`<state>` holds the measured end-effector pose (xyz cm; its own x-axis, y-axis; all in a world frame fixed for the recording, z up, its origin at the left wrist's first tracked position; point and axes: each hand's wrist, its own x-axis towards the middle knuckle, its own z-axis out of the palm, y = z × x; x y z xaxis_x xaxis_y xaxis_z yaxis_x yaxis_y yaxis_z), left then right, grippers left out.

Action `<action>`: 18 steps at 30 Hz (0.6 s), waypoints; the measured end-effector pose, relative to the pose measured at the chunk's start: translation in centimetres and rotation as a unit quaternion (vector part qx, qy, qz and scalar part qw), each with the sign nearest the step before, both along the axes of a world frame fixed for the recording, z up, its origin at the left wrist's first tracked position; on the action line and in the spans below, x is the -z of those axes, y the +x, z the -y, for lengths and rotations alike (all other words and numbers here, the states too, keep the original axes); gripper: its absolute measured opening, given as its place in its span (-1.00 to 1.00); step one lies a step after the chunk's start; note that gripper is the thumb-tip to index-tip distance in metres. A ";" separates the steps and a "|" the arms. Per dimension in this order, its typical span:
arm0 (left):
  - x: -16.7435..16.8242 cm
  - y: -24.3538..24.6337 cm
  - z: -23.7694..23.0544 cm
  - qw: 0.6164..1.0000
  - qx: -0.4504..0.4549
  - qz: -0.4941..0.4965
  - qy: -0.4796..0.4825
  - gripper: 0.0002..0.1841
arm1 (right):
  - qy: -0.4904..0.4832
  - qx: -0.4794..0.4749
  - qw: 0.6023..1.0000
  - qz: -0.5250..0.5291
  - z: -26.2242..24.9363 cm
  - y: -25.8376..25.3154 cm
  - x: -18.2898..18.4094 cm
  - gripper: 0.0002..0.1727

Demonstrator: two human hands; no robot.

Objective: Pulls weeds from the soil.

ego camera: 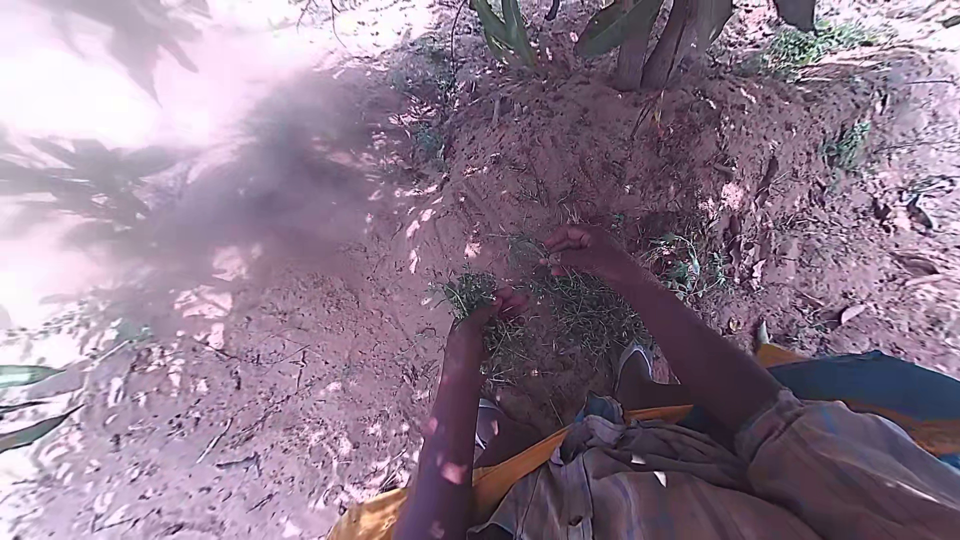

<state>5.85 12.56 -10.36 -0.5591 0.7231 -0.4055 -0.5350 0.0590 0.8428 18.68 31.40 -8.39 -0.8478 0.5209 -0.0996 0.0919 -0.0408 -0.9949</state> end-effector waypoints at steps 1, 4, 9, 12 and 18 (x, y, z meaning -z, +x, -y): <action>-0.1 0.0 0.0 1.000 0.012 0.012 0.009 -0.65 | 0.002 -0.007 1.000 -0.001 0.3 -0.2 0.2 -0.77; 0.3 0.2 0.1 0.999 0.029 0.030 0.029 -0.61 | 0.032 -0.035 0.999 -0.016 1.9 -0.5 1.1 -0.81; 0.1 0.5 0.0 0.998 -0.051 0.010 -0.033 -0.74 | 0.135 -0.118 0.981 0.068 4.1 -1.5 1.6 -0.81; -0.3 0.8 -0.1 0.994 -0.087 -0.029 -0.064 -0.84 | 0.184 -0.138 0.970 0.081 4.3 -1.6 1.3 -0.79; 0.7 -0.7 0.3 0.988 -0.144 -0.042 -0.027 -0.75 | 0.167 0.109 0.971 0.131 -2.4 -0.1 2.3 -0.73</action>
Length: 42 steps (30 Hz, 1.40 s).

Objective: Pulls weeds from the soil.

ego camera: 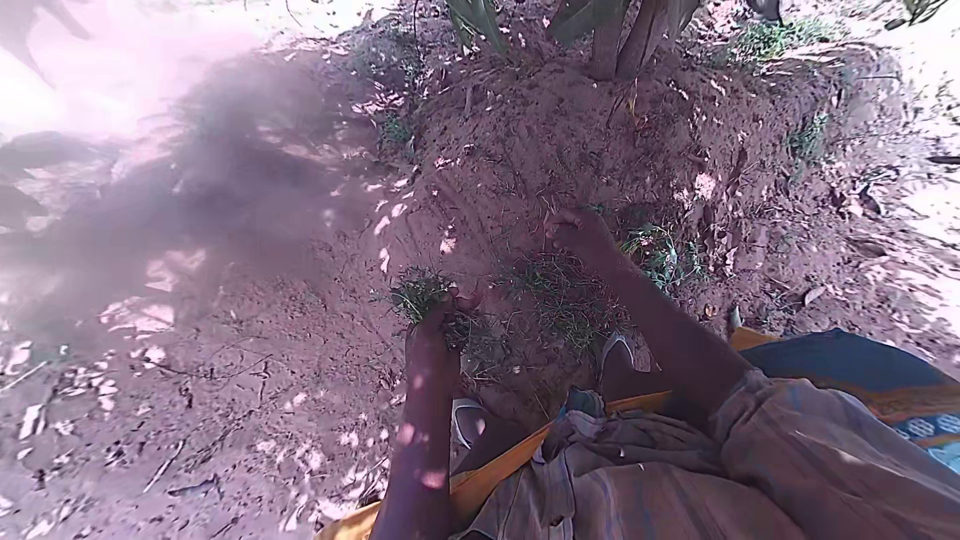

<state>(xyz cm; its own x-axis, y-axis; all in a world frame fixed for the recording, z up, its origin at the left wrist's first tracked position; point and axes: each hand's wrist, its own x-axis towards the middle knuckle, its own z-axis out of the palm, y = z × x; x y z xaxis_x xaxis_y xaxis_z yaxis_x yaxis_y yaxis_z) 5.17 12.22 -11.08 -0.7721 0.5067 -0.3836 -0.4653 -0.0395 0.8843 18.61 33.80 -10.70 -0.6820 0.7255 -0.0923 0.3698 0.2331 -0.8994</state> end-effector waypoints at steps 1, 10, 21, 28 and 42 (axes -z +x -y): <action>-0.1 0.0 -0.1 1.000 -0.010 0.003 -0.001 -0.76 | 0.002 0.007 0.999 0.049 -0.8 0.4 0.5 -0.72; -0.5 0.6 -0.6 1.000 -0.001 0.001 -0.030 -0.77 | 0.035 -0.118 0.916 0.382 2.7 0.6 7.5 -0.48; -0.5 0.8 -0.7 0.999 0.011 -0.016 -0.041 -0.96 | -0.222 0.004 0.967 -0.125 0.1 0.7 0.3 -0.63; -0.4 0.9 -0.8 0.999 0.044 0.009 0.001 -0.74 | -0.147 -0.155 0.971 -0.106 3.5 -0.1 0.2 -0.63; -0.2 0.3 -0.2 1.000 0.008 0.018 0.017 -0.73 | 0.033 -0.231 0.956 0.180 4.5 -1.5 3.1 -0.65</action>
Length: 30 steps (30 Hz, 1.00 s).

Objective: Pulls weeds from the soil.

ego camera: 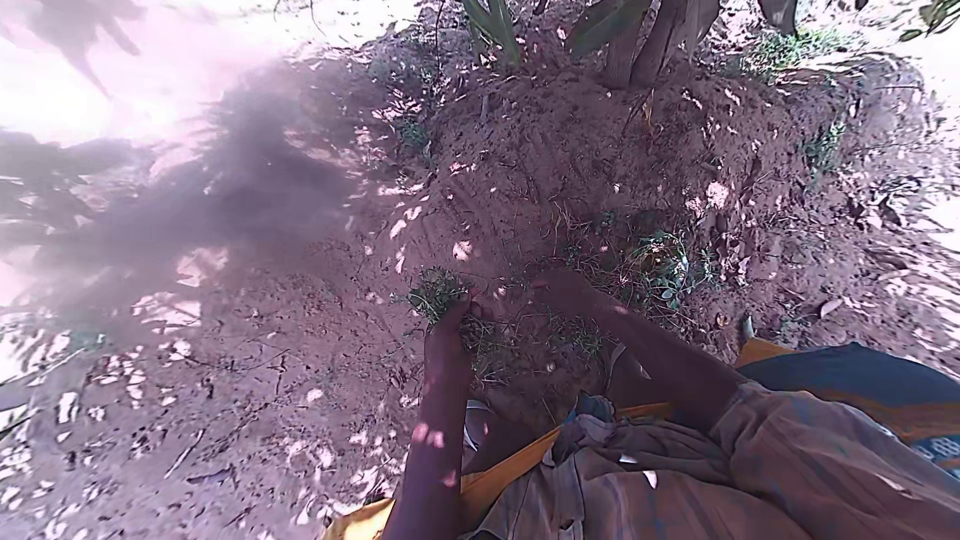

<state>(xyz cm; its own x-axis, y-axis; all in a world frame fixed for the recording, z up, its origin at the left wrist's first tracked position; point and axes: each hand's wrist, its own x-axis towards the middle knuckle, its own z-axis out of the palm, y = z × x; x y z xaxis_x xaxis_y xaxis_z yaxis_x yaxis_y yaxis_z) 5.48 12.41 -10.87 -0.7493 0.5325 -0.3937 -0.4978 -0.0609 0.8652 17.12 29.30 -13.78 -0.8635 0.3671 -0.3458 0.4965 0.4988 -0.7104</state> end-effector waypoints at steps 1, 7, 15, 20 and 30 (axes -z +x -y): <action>0.1 -0.2 0.1 1.000 -0.007 -0.006 -0.005 -0.77 | 0.008 0.018 0.999 0.032 -0.7 0.4 1.0 -0.64; -0.1 0.0 -0.2 0.999 -0.011 -0.011 -0.044 -0.81 | 0.044 -0.029 0.991 0.119 1.1 0.3 3.2 -0.39; -0.3 0.3 -0.3 0.999 0.008 -0.024 -0.028 -0.76 | 0.027 0.081 0.994 0.068 -0.5 1.5 3.8 -0.37; -0.1 0.2 -0.2 1.000 -0.001 -0.023 -0.020 -0.82 | -0.149 0.261 0.939 -0.169 -3.5 1.3 -1.0 -0.65; -0.2 0.3 -0.3 1.000 -0.001 0.002 -0.017 -0.75 | -0.298 0.210 0.901 -0.235 -2.9 1.8 -1.9 -0.42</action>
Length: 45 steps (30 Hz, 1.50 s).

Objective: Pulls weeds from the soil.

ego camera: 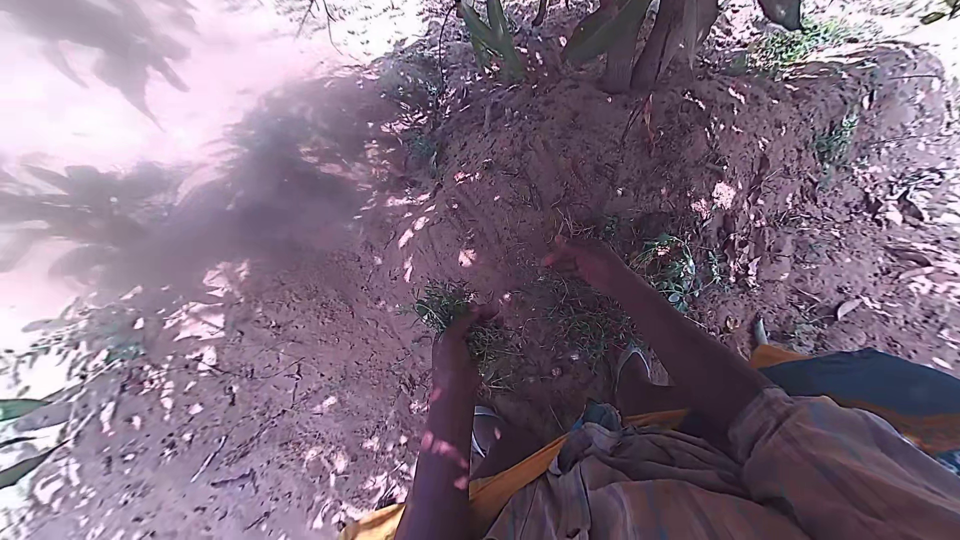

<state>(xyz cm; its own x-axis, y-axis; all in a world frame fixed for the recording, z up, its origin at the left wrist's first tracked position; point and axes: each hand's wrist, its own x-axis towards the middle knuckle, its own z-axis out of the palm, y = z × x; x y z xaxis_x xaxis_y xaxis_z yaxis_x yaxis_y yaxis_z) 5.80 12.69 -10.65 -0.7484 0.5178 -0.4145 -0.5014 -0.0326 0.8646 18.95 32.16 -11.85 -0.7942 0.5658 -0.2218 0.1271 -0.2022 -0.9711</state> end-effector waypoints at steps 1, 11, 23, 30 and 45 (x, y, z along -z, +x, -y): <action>0.0 0.0 0.0 1.000 0.002 0.010 0.001 -0.75 | -0.006 -0.020 1.000 -0.014 0.2 -0.1 0.0 -0.41; 0.1 0.2 -0.2 1.000 0.008 0.010 -0.017 -0.81 | -0.018 -0.136 0.990 0.018 3.8 -1.5 0.5 -0.62; 0.0 -1.6 0.6 0.994 -0.089 0.018 0.062 -0.70 | 0.167 -0.174 0.917 0.317 -0.2 -0.3 2.2 -0.64; -0.2 -1.0 0.3 0.994 -0.102 0.012 0.046 -0.78 | 0.306 0.007 0.841 0.447 -3.1 1.5 2.1 -0.50; -0.7 0.1 -0.6 0.996 -0.078 0.008 0.034 -0.74 | 0.334 -0.224 0.789 0.464 1.8 0.2 2.5 -0.58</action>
